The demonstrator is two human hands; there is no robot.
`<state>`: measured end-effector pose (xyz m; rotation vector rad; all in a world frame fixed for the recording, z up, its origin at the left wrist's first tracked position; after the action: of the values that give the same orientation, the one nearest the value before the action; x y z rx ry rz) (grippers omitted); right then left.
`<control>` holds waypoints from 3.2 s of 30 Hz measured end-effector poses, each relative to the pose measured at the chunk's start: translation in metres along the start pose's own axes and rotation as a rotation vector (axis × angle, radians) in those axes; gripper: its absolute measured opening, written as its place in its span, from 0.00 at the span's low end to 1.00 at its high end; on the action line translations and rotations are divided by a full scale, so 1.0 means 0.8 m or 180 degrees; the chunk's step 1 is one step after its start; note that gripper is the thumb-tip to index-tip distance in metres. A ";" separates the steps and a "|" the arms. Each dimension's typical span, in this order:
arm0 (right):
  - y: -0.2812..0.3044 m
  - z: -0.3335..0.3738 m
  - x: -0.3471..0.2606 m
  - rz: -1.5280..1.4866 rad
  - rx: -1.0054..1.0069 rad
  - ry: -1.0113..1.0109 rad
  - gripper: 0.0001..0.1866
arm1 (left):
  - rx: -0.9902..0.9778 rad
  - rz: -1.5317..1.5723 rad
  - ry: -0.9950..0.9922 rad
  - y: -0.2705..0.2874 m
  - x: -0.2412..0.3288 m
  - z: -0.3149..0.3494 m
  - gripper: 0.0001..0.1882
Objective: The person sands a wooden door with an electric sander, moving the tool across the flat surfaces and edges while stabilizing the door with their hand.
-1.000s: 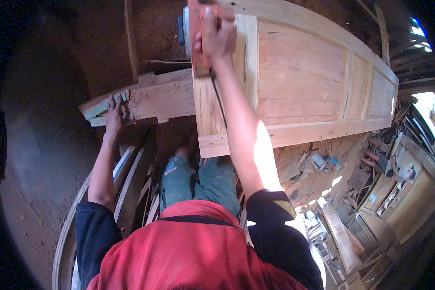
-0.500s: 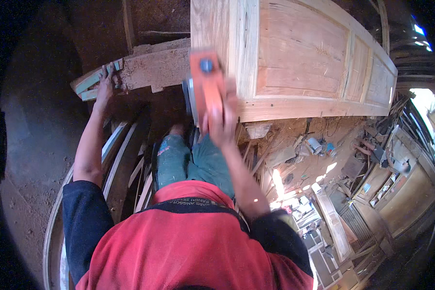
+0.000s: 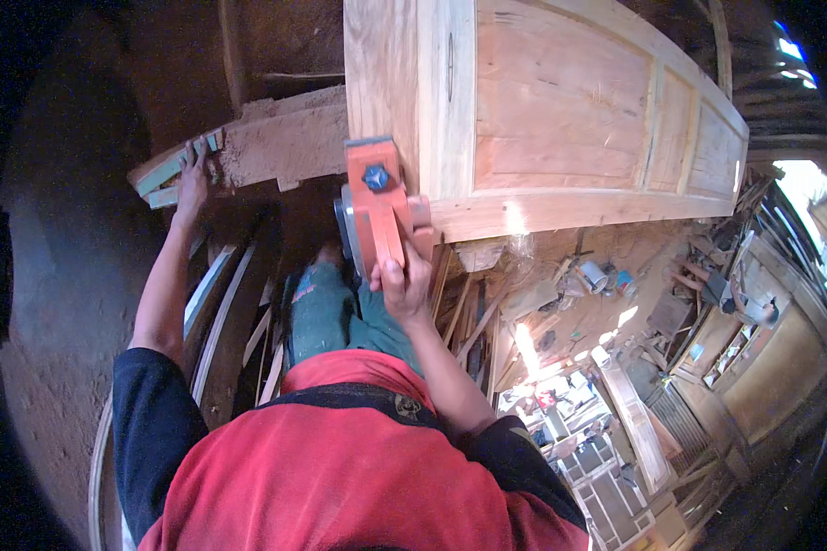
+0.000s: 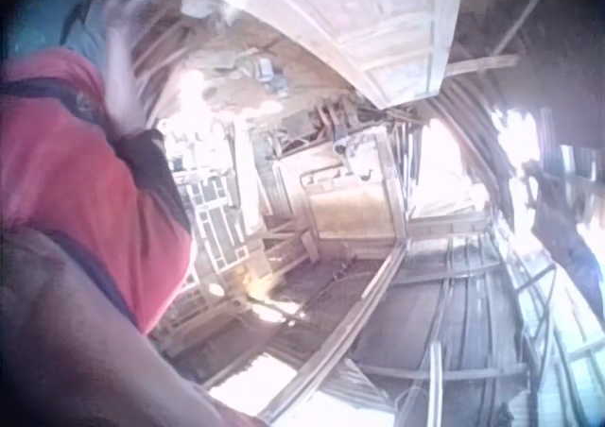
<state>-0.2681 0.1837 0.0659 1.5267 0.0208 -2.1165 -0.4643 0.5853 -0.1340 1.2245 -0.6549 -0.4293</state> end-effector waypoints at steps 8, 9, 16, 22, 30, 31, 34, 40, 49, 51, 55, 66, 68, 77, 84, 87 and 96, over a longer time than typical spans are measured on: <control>-0.066 -0.115 -0.077 -0.0179 0.0002 0.0200 0.30 | 0.0221 -0.0012 -0.0074 -0.015 -0.018 0.005 0.62; -0.072 -0.126 -0.082 -0.0192 0.0017 0.0213 0.30 | 0.0264 -0.0016 -0.0092 -0.015 -0.019 0.006 0.60; -0.119 -0.212 -0.142 -0.0127 -0.0042 0.0459 0.28 | 0.0228 -0.0102 0.0088 -0.014 -0.017 0.011 0.54; -0.157 -0.284 -0.176 -0.0265 -0.0046 0.0600 0.30 | 0.0084 0.0122 0.0329 -0.001 -0.008 0.012 0.49; -0.204 -0.394 -0.236 -0.0403 0.0101 0.1060 0.30 | 0.0272 0.0114 0.0133 -0.001 -0.013 0.012 0.64; -0.207 -0.409 -0.236 -0.0447 0.0136 0.0748 0.31 | 0.0225 0.0227 0.0133 -0.001 -0.006 0.010 0.66; -0.187 -0.413 -0.215 -0.0446 0.0152 0.0054 0.33 | 0.0095 0.0431 0.0084 -0.003 0.011 -0.005 0.68; -0.109 -0.203 -0.118 -0.0261 -0.0356 0.0462 0.27 | 0.0522 0.0098 -0.0201 -0.058 -0.074 0.003 0.64; 0.065 0.122 0.078 0.0260 0.0056 -0.0443 0.34 | -0.0048 0.0094 0.0107 -0.013 -0.004 0.001 0.58; 0.065 0.123 0.080 0.0272 0.0039 -0.0471 0.35 | 0.0124 0.0094 -0.0023 -0.015 -0.012 0.000 0.58; 0.040 0.089 0.056 0.0120 0.0013 -0.0454 0.35 | 0.0470 0.0010 -0.0264 -0.032 -0.048 0.008 0.61; -0.030 -0.062 -0.025 -0.0308 0.0133 -0.0111 0.28 | 0.0044 0.0000 0.0238 -0.009 -0.002 0.001 0.63; -0.046 -0.086 -0.045 -0.0319 0.0092 -0.0115 0.28 | 0.0002 -0.0135 0.0268 -0.008 -0.010 0.006 0.63; -0.102 -0.195 -0.105 -0.0220 -0.0063 0.0125 0.27 | 0.0186 -0.0095 0.0251 -0.008 -0.013 0.009 0.58; -0.139 -0.273 -0.159 -0.0306 0.0019 0.0426 0.31 | 0.0183 0.0048 0.0337 -0.001 -0.006 0.010 0.61; -0.152 -0.303 -0.166 -0.0366 -0.0115 0.0380 0.31 | 0.0081 0.0007 0.0350 -0.001 -0.004 0.010 0.62; -0.191 -0.377 -0.203 -0.0395 -0.0036 0.0470 0.30 | 0.0041 0.0078 0.0395 0.010 0.004 0.017 0.50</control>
<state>-0.0307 0.4738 0.0576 1.7117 0.1838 -2.0886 -0.4713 0.5758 -0.1227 1.2436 -0.5665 -0.3262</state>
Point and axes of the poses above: each hand's wrist, its own z-axis away from the middle knuckle, its own y-axis out of the back of the hand, x = y × z, the point moved 9 cm from there along -z, towards the middle knuckle, and after that the axes turned 15 degrees about x, right-handed, at the moved point
